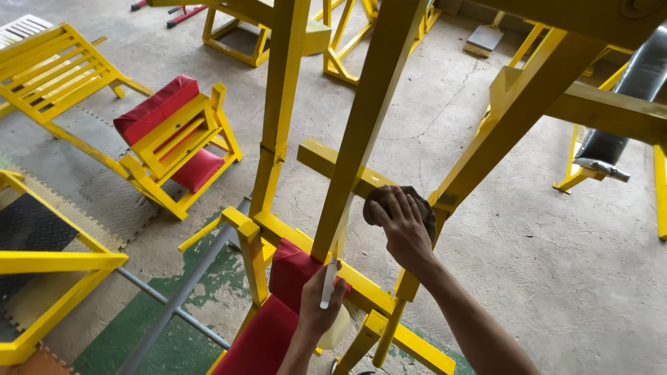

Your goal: Cleaning and wiping down various pieces of gym machinery and benches using a spray bottle and cloth.

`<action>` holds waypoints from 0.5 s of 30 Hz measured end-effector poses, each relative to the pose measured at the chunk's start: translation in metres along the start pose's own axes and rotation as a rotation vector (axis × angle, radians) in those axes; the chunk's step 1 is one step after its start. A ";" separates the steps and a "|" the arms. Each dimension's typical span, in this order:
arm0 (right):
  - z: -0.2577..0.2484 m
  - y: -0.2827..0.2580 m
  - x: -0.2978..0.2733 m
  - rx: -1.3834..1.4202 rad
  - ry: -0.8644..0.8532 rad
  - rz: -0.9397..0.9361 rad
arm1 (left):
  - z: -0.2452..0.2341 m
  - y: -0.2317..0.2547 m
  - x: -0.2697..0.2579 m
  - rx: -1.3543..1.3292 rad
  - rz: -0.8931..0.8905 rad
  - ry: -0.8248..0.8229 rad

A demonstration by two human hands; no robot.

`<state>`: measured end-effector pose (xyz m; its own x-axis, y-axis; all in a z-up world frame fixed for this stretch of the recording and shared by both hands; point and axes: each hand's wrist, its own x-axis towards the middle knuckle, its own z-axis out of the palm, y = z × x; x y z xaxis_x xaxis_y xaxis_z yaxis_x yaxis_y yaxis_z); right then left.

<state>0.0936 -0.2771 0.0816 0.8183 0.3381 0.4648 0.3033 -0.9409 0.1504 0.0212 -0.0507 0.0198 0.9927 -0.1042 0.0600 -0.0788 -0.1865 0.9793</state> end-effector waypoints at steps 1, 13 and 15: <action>0.001 -0.003 -0.003 0.076 -0.009 0.049 | -0.002 -0.008 -0.002 0.002 0.092 0.021; 0.130 -0.106 -0.112 0.903 -0.322 0.017 | -0.044 -0.080 -0.070 0.220 -0.089 0.145; 0.138 -0.107 -0.113 0.977 -0.344 0.083 | -0.051 -0.082 -0.077 0.197 -0.089 0.196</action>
<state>0.0364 -0.2119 -0.1073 0.9035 0.4038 0.1437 0.3770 -0.5891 -0.7147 -0.0439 0.0223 -0.0551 0.9937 0.1077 0.0308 0.0119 -0.3748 0.9270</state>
